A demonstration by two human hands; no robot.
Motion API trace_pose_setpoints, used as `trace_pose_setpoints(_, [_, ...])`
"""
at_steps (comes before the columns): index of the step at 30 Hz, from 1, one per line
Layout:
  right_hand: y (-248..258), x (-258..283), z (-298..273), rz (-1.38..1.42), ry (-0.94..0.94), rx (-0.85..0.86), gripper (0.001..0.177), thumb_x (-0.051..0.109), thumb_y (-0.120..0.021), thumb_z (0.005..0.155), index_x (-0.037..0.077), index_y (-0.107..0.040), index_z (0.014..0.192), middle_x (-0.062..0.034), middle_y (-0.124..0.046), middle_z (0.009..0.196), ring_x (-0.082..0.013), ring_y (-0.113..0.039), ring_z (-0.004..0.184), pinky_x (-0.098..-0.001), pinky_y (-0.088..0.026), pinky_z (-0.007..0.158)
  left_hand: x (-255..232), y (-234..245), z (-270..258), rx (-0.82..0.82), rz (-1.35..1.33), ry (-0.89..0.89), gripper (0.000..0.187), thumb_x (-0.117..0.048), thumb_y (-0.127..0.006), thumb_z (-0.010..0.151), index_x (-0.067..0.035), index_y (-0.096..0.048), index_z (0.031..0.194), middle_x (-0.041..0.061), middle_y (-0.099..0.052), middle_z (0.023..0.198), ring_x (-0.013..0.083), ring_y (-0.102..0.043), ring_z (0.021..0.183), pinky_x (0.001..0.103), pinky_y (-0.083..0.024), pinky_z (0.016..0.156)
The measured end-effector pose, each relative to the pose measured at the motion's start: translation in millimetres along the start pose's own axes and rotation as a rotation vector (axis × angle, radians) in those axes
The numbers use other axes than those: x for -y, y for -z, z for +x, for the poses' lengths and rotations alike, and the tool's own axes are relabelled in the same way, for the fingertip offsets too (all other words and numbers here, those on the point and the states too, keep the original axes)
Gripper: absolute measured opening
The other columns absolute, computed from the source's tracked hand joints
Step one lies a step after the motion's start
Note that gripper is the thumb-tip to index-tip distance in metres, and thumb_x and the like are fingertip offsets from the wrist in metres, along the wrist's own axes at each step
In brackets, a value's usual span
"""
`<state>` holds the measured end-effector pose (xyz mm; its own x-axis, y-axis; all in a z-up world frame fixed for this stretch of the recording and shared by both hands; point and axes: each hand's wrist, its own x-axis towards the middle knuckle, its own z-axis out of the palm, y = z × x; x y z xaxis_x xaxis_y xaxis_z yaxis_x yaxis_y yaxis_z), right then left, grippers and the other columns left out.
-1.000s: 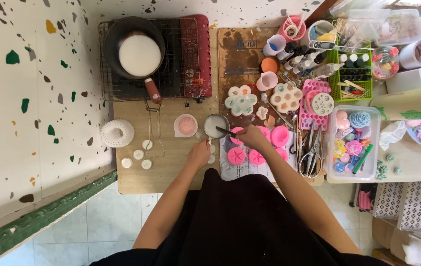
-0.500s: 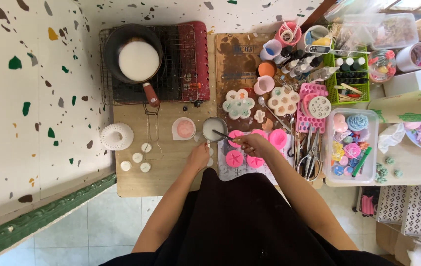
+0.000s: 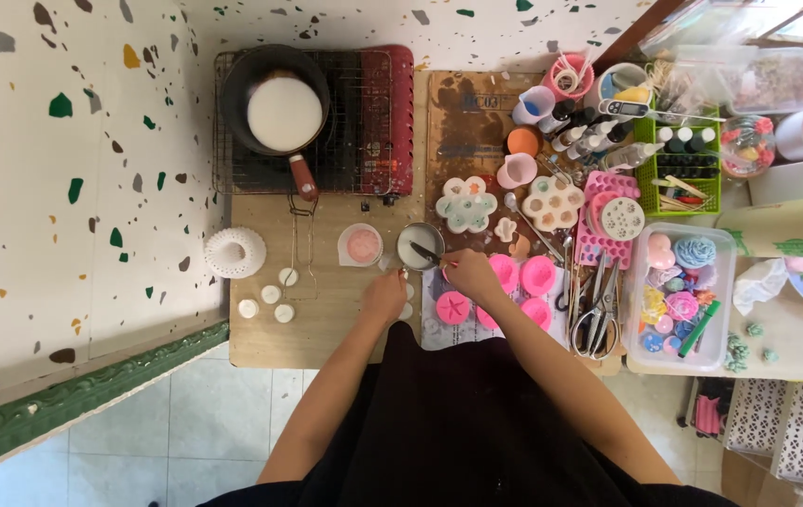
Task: Preparing wax, pouring into molds, and unmolding wax flower decorations for candle making.
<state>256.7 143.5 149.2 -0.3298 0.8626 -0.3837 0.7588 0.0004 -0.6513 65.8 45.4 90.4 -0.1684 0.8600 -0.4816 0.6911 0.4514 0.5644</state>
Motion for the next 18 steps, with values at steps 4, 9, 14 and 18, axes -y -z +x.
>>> trace_pose_setpoints(4, [3.3,17.5,-0.4,-0.128,0.034,0.018,0.026,0.02,-0.063,0.085,0.012,-0.08,0.103,-0.0236,-0.073,0.093,-0.0419,-0.072,0.086,-0.0479,-0.058,0.082,-0.7,5.1,0.7,0.037,0.021,-0.014,0.04,-0.035,-0.041,0.105,-0.004,-0.065,0.116,0.027,-0.072,0.098,0.0474,-0.068,0.093,0.059,-0.053,0.082])
trace_pose_setpoints(9, [-16.0,-36.5,24.9,-0.151,0.094,-0.013,0.024,0.021,-0.067,0.085,0.009,-0.082,0.098,-0.0242,-0.072,0.087,-0.0413,-0.071,0.08,-0.0488,-0.058,0.077,5.4,2.9,5.6,0.075,0.032,-0.019,0.041,-0.035,-0.042,0.105,-0.002,-0.063,0.116,0.028,-0.071,0.098,0.0477,-0.068,0.094,0.059,-0.052,0.084])
trace_pose_setpoints(14, [-15.2,-49.1,16.6,0.569,-0.507,0.319,0.03,0.017,-0.068,0.088,0.011,-0.079,0.115,-0.0039,-0.06,0.062,-0.0116,-0.046,0.045,-0.0283,-0.035,0.04,-5.2,6.4,0.6,0.04,-0.04,0.041,0.04,-0.035,-0.044,0.102,-0.003,-0.063,0.116,0.029,-0.07,0.1,0.0498,-0.067,0.095,0.06,-0.052,0.083])
trace_pose_setpoints(18, [-5.2,-26.2,8.7,0.799,-0.611,0.34,0.034,0.015,-0.066,0.088,0.011,-0.078,0.119,0.0027,-0.054,0.061,-0.0058,-0.036,0.043,-0.0234,-0.026,0.038,-0.7,2.7,6.4,0.027,-0.049,0.009,0.04,-0.034,-0.042,0.104,-0.002,-0.064,0.114,0.028,-0.07,0.101,0.0489,-0.068,0.094,0.06,-0.052,0.083])
